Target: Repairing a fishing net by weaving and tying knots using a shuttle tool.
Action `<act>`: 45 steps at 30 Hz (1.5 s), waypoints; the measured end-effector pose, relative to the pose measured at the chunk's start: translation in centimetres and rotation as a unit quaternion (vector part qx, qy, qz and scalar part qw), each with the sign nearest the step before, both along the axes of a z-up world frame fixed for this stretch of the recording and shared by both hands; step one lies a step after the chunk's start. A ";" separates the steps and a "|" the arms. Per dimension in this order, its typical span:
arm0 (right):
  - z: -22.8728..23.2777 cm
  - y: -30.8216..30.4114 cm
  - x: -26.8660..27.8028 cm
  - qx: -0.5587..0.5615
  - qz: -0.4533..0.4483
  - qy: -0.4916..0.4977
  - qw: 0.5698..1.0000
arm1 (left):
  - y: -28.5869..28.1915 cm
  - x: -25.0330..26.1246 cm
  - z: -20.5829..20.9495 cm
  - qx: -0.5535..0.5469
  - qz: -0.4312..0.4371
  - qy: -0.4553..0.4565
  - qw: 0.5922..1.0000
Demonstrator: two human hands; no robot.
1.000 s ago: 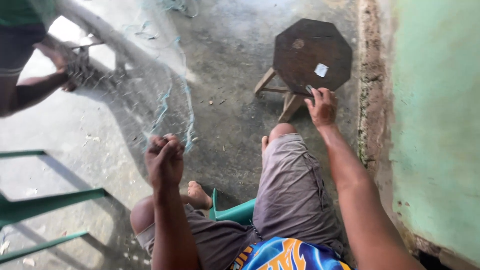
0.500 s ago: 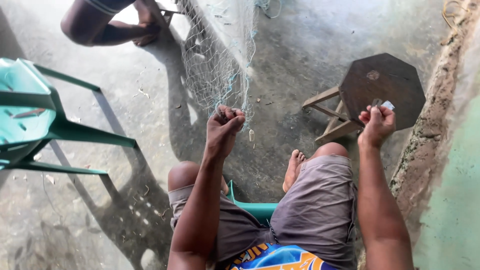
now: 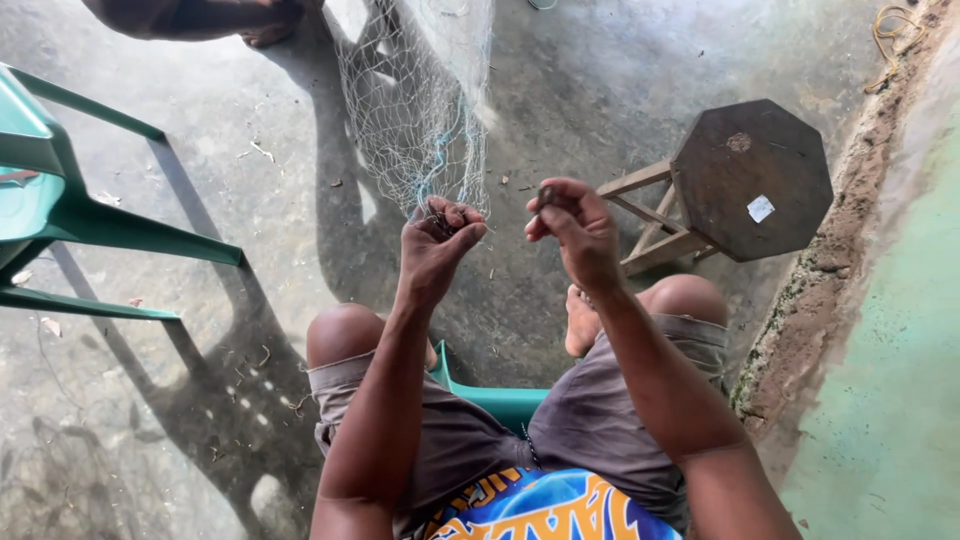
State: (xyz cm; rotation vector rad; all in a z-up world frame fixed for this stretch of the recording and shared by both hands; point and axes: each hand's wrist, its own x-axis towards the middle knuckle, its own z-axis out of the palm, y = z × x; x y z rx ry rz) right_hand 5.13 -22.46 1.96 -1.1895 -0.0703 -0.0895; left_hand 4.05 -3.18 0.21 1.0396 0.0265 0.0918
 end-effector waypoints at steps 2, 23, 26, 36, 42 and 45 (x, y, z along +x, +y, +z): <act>-0.3 0.5 -0.4 -0.007 -0.011 0.012 1.000 | -0.3 0.2 0.1 -0.003 -0.004 0.000 1.000; 0.9 2.4 -1.2 -0.185 -0.027 -0.182 0.965 | -2.3 0.2 0.6 -0.034 -0.036 -0.024 0.998; 0.6 2.4 -1.1 -0.193 -0.031 -0.194 0.961 | -2.4 0.3 0.2 -0.039 -0.034 -0.030 0.998; 0.9 2.2 -1.3 -0.206 -0.020 -0.189 0.960 | -2.2 0.4 -0.4 -0.051 -0.032 -0.032 0.998; 0.3 2.2 -1.0 -0.192 -0.021 -0.177 0.965 | -2.1 0.0 0.8 -0.043 -0.036 -0.027 0.998; 0.4 2.4 -0.8 -0.199 -0.021 -0.177 0.964 | -1.9 0.2 -0.5 -0.024 -0.037 -0.019 0.999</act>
